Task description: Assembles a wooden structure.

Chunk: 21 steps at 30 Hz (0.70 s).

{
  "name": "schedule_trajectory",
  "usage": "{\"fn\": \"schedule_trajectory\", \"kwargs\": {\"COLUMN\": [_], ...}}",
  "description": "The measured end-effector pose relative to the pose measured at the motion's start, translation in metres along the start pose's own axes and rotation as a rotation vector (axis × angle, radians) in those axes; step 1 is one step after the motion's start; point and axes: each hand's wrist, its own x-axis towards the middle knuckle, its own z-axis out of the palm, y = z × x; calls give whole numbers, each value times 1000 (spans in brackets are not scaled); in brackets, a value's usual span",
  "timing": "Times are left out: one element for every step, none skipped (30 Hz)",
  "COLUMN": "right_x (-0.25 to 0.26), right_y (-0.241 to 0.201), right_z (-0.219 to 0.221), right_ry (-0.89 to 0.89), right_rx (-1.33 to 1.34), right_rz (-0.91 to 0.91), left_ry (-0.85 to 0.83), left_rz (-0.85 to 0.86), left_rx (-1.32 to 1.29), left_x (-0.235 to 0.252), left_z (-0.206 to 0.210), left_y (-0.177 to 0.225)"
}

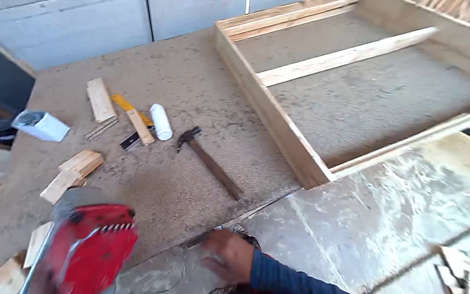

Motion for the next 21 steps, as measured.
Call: {"fn": "schedule_trajectory", "kwargs": {"right_x": [-3, -12, -24, -39, -55, -73, -93, -112, -127, -136, -138, -133, -122, -108, -88, -62, -37, -12, 10, 32, 52], "right_y": [20, 37, 50, 60, 68, 73, 75, 76, 80, 89, 101, 114, 126, 135, 141, 146, 150, 155, 162, 171, 182], "right_z": [-22, -47, -73, -99, -126, -153, -178, -200, -221, -242, -263, -283, -303, -323, -340, -354, -364, -373, -380, -384, -388], "right_ry": [127, 229, 316, 390, 453, 507, 560, 620, 664, 684, 686, 672, 647, 601, 544, 489, 442, 401, 364, 323, 288], "right_rx": [-47, -81, -101, -116, -135, -169, -219, -286, -347, -392, -431, -464, -496, -521, -534, -542, -557, -581, -607, -621, -641], "right_rz": [66, 136, 204, 265, 314, 347, 350, 325, 300, 292, 294, 297, 297, 290, 270, 236, 202, 173, 141, 117, 110], "left_ry": [33, 57, 53, 21, 16, 20, 53, 126, 206, 238, 210, 115, -17, -137, -228, -279, -314, -342, -373, -412, -445], "left_rz": [14, 23, 23, 6, 7, 24, 68, 127, 180, 214, 237, 219, 166, 82, -18, -100, -159, -197, -218, -236, -254], "left_rx": [-25, -8, 63, 129, 164, 146, 83, -22, -130, -219, -286, -333, -343, -329, -301, -267, -234, -232, -241, -282, -382], "left_x": [19, 38, 56, 73, 89, 100, 108, 114, 115, 115, 116, 119, 126, 134, 141, 148, 155, 161, 167, 172, 176], "left_z": [27, 57, 87, 111, 127, 132, 128, 114, 97, 88, 91, 100, 117, 139, 161, 180, 193, 198, 196, 189, 179], "left_y": [-12, -26, -45, -58, -64, -62, -53, -30, 13, 64, 114, 163, 205, 239, 263, 275, 283, 287, 286, 281, 271]}}
